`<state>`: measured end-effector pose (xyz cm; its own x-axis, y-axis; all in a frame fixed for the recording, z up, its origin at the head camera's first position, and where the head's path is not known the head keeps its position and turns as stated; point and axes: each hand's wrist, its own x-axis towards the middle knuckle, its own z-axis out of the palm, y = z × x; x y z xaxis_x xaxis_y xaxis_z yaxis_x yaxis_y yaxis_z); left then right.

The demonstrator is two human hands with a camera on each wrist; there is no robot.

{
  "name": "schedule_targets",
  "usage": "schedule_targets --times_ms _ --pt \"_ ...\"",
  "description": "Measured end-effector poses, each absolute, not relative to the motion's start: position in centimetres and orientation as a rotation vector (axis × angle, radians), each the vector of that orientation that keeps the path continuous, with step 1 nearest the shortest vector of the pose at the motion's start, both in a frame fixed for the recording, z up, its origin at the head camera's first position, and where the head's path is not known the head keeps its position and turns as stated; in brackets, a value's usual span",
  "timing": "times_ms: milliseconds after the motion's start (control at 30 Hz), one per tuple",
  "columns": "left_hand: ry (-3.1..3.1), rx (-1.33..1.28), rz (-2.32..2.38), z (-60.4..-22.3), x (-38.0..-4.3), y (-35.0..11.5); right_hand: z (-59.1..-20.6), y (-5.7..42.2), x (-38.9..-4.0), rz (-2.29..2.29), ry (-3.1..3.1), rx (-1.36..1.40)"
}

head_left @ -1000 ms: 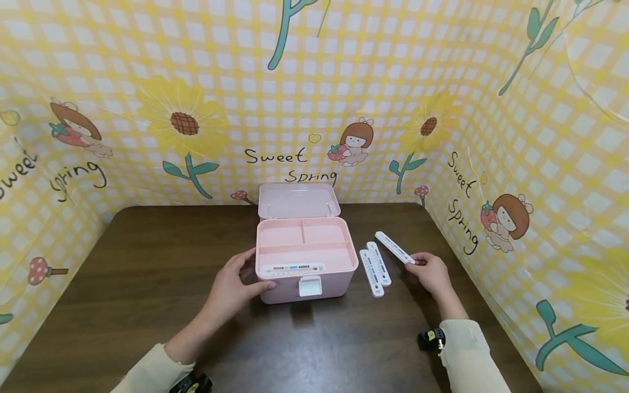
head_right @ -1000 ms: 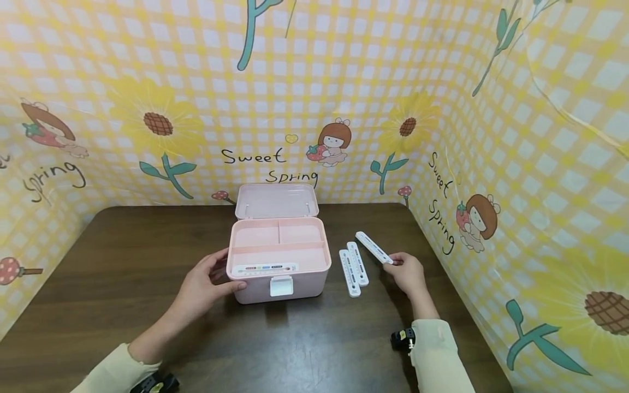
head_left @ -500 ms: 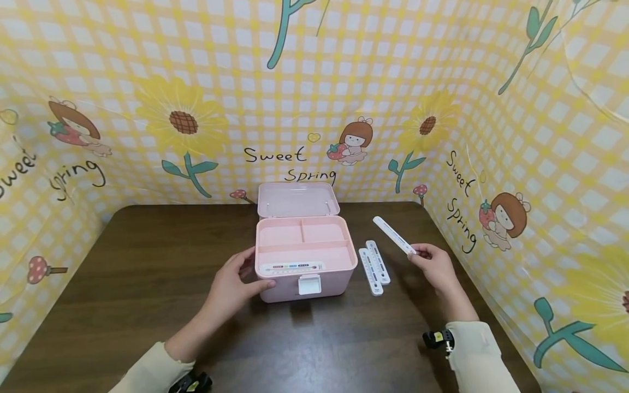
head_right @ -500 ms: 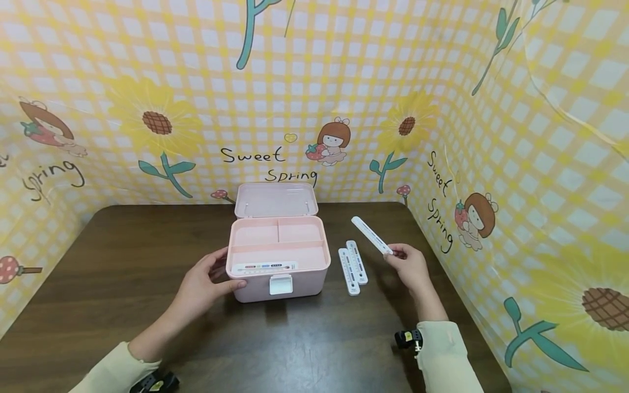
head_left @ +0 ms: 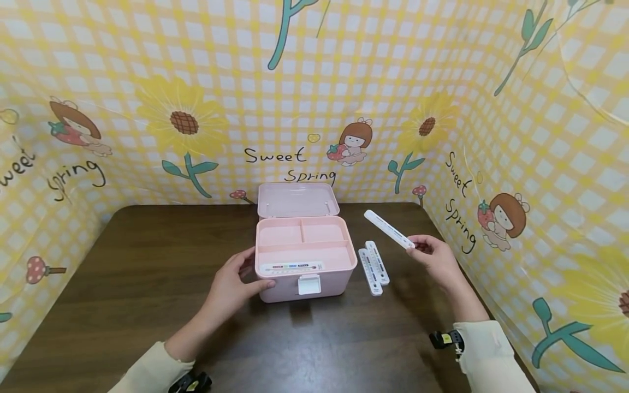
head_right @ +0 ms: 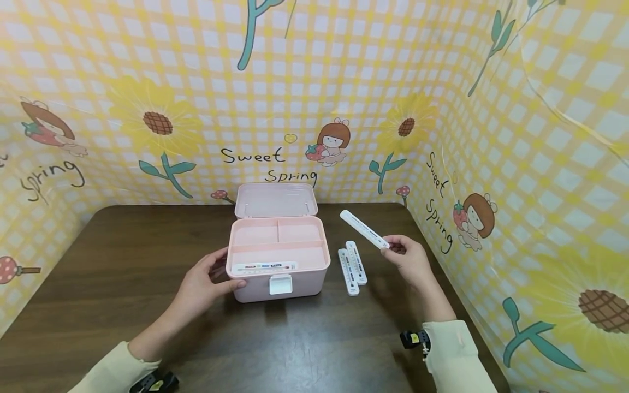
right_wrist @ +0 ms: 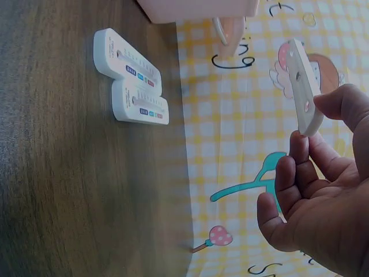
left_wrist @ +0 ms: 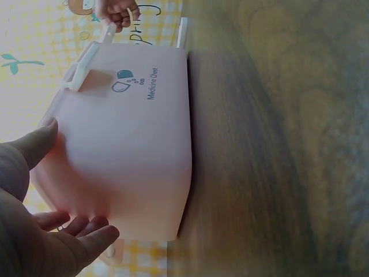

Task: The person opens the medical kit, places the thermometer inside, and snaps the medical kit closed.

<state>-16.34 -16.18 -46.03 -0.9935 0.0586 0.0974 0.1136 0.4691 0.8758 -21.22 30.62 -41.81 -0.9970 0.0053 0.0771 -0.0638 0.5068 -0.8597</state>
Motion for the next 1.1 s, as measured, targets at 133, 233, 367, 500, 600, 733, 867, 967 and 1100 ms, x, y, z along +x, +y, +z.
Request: schedule_targets --times_ms 133,233,367,500,600,733,867,967,1100 --pt "-2.636 -0.165 -1.583 -46.0 -16.4 -16.2 -41.4 30.4 -20.9 1.523 -2.678 0.112" --pt "-2.633 -0.163 -1.579 -46.0 -16.4 -16.2 -41.3 30.1 -20.7 1.517 -2.683 0.162" --pt "-2.634 -0.162 -1.578 -46.1 -16.2 -16.2 -41.0 29.7 -20.7 1.504 -2.693 0.22" --pt "-2.631 -0.167 -1.58 -46.2 -16.1 -16.2 -40.6 29.4 -20.7 1.503 -2.712 0.27" --pt "-2.624 -0.177 -1.578 -46.2 -16.1 -16.2 -40.3 29.1 -20.8 1.472 -2.721 0.325" --pt "-2.623 -0.175 -1.58 -46.2 -16.0 -16.3 -39.8 28.7 -21.0 1.433 -2.727 0.388" --pt "-2.635 -0.162 -1.589 -46.2 -16.0 -16.3 -39.3 28.3 -21.1 1.401 -2.754 0.438" --pt "-2.638 -0.159 -1.59 -46.2 -16.0 -16.3 -39.2 28.0 -21.5 1.348 -2.769 0.485" --pt "-2.635 -0.17 -1.581 -46.1 -16.0 -16.3 -39.1 27.7 -22.1 1.266 -2.778 0.548"
